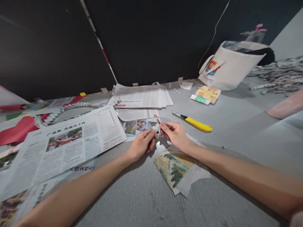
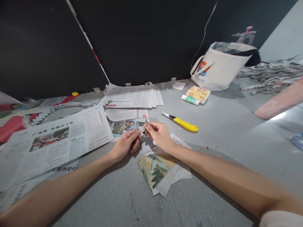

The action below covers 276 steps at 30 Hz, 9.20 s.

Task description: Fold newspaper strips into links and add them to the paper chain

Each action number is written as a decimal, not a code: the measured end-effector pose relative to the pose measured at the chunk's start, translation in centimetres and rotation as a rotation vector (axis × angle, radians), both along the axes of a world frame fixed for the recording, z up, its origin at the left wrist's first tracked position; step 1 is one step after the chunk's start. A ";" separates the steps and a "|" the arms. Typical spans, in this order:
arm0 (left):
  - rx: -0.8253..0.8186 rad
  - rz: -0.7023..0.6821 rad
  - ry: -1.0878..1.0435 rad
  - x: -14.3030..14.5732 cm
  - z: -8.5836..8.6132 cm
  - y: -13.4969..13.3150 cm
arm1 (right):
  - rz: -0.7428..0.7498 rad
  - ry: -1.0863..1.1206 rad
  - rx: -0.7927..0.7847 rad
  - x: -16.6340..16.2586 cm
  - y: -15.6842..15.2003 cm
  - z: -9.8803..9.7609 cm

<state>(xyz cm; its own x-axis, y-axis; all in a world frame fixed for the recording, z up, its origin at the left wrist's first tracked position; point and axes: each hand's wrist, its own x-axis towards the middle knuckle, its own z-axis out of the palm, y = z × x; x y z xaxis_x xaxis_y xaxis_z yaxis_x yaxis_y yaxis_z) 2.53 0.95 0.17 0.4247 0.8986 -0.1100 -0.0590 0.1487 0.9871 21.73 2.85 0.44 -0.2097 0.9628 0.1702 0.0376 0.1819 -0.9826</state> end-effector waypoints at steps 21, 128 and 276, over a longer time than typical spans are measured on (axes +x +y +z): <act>0.001 0.110 -0.089 0.1 0.0 0.0 | 0.163 -0.080 -0.133 0.1 -0.2 -0.5; 0.076 0.307 -0.036 0.4 -0.1 0.0 | 0.098 -0.132 0.418 0.2 -0.6 -0.4; 0.192 0.048 0.214 0.2 0.3 -0.4 | 0.075 -0.105 0.144 0.1 -0.6 -0.5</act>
<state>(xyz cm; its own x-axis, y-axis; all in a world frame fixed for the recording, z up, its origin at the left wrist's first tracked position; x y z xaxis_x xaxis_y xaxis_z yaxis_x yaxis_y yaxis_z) 2.69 0.55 0.49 0.3666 0.9302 -0.0181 0.1510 -0.0403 0.9877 21.82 2.27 -0.06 -0.3040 0.9109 0.2789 0.1191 0.3268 -0.9376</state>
